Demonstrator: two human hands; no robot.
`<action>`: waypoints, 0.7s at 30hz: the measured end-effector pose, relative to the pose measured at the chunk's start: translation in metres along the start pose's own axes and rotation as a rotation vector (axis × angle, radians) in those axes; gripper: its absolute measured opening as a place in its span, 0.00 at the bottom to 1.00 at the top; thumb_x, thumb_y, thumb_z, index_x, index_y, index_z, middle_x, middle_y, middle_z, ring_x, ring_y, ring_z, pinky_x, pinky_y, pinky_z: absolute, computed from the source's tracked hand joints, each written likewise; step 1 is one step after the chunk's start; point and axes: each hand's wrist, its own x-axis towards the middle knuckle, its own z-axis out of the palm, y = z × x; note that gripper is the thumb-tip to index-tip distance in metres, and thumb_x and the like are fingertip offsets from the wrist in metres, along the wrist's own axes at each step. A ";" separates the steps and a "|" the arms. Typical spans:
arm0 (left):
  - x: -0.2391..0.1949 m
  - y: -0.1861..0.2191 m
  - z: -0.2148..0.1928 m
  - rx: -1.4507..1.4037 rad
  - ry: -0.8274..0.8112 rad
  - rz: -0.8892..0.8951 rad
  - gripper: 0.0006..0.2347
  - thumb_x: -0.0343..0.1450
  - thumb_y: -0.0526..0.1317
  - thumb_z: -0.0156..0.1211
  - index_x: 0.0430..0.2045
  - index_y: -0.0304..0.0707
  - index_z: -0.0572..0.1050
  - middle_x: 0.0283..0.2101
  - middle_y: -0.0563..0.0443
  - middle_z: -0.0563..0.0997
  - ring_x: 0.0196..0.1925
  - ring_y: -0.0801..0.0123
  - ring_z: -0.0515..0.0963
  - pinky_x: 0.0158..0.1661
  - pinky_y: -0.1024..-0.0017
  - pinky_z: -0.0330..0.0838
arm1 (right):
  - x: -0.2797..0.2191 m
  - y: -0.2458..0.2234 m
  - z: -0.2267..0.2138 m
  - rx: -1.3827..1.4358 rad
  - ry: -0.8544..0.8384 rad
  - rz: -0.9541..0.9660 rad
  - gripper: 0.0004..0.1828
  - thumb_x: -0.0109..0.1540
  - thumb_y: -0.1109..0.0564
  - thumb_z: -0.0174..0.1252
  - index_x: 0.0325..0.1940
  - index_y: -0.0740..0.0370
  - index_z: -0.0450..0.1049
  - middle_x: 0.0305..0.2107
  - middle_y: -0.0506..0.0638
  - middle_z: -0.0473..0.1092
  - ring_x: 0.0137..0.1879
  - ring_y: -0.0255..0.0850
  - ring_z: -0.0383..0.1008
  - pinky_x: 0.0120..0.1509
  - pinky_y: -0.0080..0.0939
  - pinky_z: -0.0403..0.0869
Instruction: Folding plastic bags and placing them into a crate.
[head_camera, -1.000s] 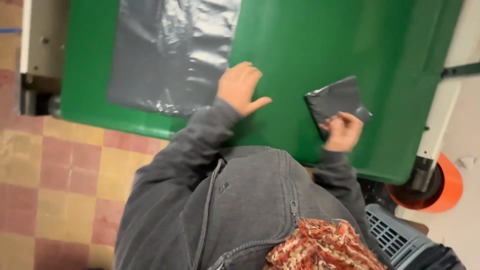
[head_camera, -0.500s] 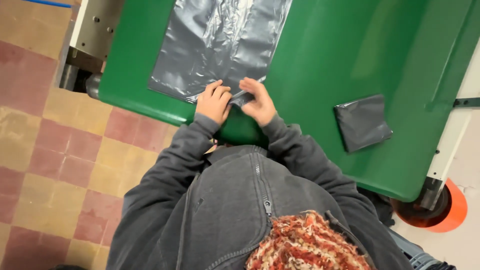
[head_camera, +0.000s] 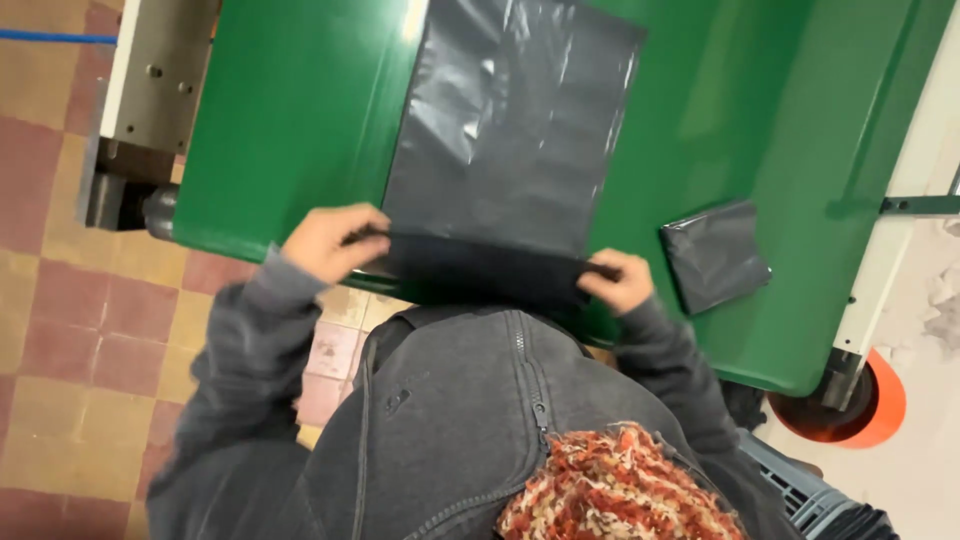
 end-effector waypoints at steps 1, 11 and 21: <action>0.028 0.004 -0.004 -0.031 0.081 0.006 0.09 0.70 0.38 0.64 0.40 0.35 0.76 0.31 0.47 0.81 0.31 0.66 0.81 0.34 0.69 0.74 | 0.014 -0.008 -0.011 -0.079 0.141 -0.081 0.05 0.58 0.65 0.65 0.35 0.66 0.74 0.27 0.45 0.71 0.35 0.31 0.70 0.40 0.34 0.70; 0.326 -0.108 0.028 0.366 0.463 0.033 0.12 0.76 0.44 0.59 0.46 0.36 0.70 0.36 0.33 0.82 0.39 0.34 0.79 0.39 0.46 0.71 | 0.236 0.036 -0.127 -0.121 0.607 -0.267 0.12 0.62 0.60 0.68 0.46 0.67 0.75 0.34 0.44 0.74 0.41 0.33 0.73 0.49 0.35 0.74; 0.295 -0.028 0.023 0.684 0.541 -0.068 0.15 0.71 0.46 0.61 0.45 0.37 0.70 0.40 0.41 0.81 0.41 0.44 0.79 0.36 0.52 0.71 | 0.297 -0.001 -0.140 -0.756 0.319 -0.074 0.32 0.52 0.49 0.75 0.53 0.63 0.70 0.45 0.58 0.69 0.54 0.55 0.70 0.58 0.52 0.71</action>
